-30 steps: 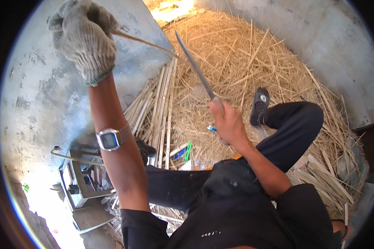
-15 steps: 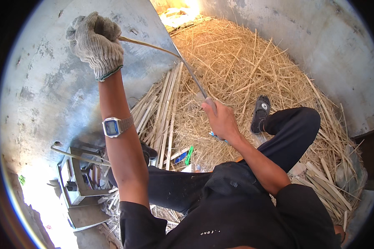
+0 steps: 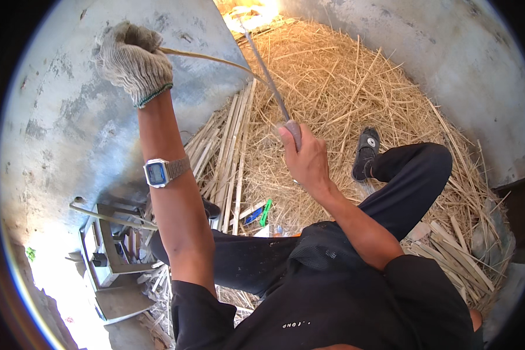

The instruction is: The person sits cross-legged on a straw-covered floor and uses a small knife to peel the outer layer off thin bamboo sticks. They hold the sticks with a gloved left hand and scrape the surface with the knife in their right hand, occasionally switching to a larger machete-like tool to split or cut the bamboo.

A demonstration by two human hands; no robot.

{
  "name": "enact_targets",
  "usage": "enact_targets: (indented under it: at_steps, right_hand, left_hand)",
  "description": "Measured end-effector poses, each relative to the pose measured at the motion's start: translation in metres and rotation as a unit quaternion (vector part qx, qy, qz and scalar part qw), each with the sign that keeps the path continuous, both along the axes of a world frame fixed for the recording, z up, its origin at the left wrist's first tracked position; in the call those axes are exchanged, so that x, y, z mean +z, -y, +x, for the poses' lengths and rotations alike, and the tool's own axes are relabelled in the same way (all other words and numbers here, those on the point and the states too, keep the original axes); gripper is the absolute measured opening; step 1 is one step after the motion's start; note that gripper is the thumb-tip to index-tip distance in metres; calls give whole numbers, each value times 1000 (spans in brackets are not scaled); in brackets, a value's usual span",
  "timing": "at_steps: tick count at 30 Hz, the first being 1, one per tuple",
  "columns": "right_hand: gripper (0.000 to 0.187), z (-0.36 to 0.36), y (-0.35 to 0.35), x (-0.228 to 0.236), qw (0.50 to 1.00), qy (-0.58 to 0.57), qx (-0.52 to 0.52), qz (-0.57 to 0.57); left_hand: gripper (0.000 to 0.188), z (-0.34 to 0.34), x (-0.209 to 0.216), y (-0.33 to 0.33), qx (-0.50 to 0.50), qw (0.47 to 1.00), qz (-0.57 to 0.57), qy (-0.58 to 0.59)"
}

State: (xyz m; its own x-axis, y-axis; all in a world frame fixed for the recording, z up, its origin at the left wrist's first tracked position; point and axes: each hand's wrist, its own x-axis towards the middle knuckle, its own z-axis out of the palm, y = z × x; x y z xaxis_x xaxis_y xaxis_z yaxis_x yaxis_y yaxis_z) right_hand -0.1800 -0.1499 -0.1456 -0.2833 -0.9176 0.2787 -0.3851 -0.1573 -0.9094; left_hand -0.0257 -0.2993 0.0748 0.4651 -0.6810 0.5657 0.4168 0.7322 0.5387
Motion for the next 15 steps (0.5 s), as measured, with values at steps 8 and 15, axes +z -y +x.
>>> enact_targets:
  at_steps: [8, 15]
  right_hand:
    - [43, -8, 22, -34, 992, -47, 20, 119]
    - [37, 16, -2, 17, 999, -36, 22, -5]
  left_hand:
    - [30, 18, 0, 0, 13, 999, -24, 33]
    - [12, 55, -24, 19, 447, 740, 66, 498]
